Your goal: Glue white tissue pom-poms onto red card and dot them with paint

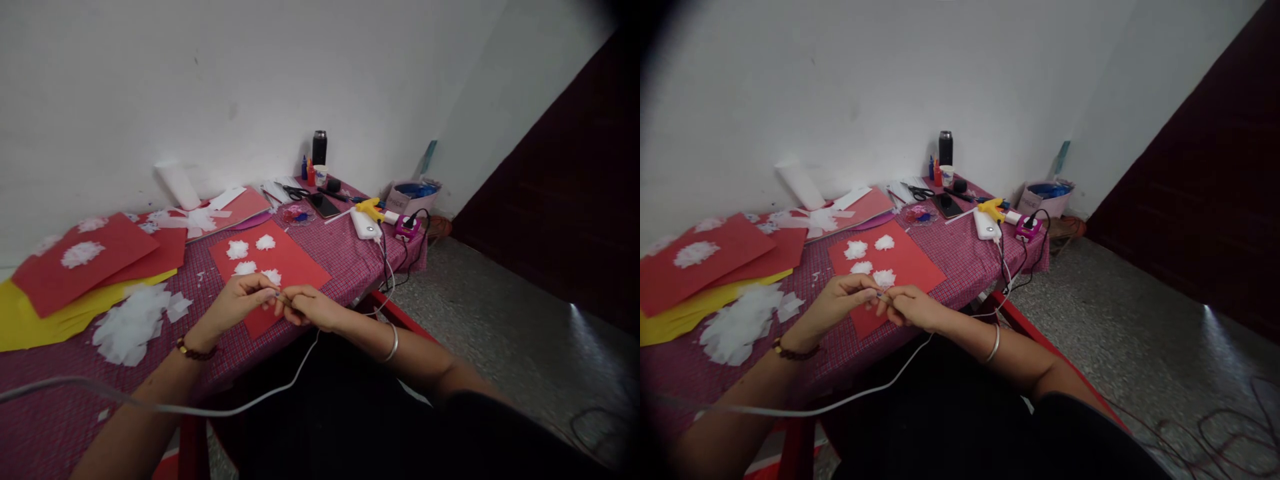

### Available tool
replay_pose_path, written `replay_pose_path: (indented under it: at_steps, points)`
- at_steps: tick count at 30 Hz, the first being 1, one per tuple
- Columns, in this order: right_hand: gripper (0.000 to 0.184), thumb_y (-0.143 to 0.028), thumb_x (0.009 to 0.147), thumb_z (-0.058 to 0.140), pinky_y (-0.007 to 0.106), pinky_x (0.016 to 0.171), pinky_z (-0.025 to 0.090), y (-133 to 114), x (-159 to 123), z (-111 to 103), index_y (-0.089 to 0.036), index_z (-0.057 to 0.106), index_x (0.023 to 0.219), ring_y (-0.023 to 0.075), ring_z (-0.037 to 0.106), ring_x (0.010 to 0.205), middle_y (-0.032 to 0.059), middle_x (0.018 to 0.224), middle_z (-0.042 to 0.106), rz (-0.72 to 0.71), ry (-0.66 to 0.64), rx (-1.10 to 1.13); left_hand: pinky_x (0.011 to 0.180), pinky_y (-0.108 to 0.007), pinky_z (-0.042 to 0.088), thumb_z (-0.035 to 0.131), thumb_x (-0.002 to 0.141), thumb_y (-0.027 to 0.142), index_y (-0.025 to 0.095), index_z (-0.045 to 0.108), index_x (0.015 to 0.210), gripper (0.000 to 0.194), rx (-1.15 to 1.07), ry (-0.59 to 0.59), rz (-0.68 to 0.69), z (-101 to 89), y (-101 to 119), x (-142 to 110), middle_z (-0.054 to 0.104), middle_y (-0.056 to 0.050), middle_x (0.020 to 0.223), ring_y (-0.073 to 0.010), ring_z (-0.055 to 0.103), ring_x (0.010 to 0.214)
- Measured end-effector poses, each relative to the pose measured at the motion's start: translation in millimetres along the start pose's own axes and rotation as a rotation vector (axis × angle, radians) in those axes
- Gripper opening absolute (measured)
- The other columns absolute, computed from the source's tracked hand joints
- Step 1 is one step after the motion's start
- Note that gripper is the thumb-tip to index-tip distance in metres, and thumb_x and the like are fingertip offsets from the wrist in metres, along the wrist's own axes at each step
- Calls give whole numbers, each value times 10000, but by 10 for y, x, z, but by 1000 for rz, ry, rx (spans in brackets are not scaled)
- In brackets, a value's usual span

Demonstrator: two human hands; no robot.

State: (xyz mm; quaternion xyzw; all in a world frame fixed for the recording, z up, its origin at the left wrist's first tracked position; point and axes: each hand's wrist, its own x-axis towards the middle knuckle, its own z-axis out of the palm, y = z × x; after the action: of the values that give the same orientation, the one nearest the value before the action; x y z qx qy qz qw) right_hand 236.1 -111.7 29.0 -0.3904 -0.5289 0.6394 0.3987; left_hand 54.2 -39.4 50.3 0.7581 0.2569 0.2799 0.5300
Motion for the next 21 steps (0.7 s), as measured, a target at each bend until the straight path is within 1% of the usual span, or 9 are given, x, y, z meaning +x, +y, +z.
replay_pose_path:
  at_steps: [4,7,10,13,15,18,21]
  points:
    - [306,-21,779,324,184,363,222,22,16,19,-160,595,754,71,285,349,-79,448,461,-11,13,24,570,-228,472,656,837,338,161,673,757,195,-1,-2,7,21,25,0,677,-17,624,-116,581,573]
    - [309,-18,782,334,190,370,243,31,6,27,-160,607,820,69,339,361,-67,508,519,19,-11,78,572,-239,475,637,852,347,170,625,734,212,12,22,3,27,37,-1,661,-9,603,-123,582,569]
    - [263,-59,842,386,194,380,256,48,-15,16,-171,606,935,62,379,374,-72,577,553,46,-21,70,576,-245,476,607,877,362,182,581,739,229,40,84,-5,14,26,3,650,0,615,-122,579,567]
    - [186,-138,922,422,194,400,258,88,-23,-5,-176,598,970,58,371,391,-82,586,531,21,19,-23,577,-246,468,600,879,371,185,577,750,228,92,136,-3,2,0,11,643,5,642,-120,575,573]
    - [178,-184,957,427,198,426,271,115,-20,-18,-169,605,947,59,370,411,-80,582,517,-13,43,-90,583,-249,459,603,875,375,187,579,747,229,138,154,9,6,-11,12,629,10,646,-123,567,584]
    - [232,-223,976,425,211,470,288,132,-12,-25,-159,626,881,70,376,446,-73,560,499,-66,87,-178,593,-253,425,617,863,355,186,589,738,212,226,183,35,27,-4,5,606,17,648,-123,539,596]
    - [295,-171,950,388,229,493,295,129,-4,-23,-159,639,797,87,369,454,-66,504,473,-51,126,-197,591,-256,377,638,841,316,181,610,721,182,301,202,54,54,22,-10,591,21,637,-120,499,592]
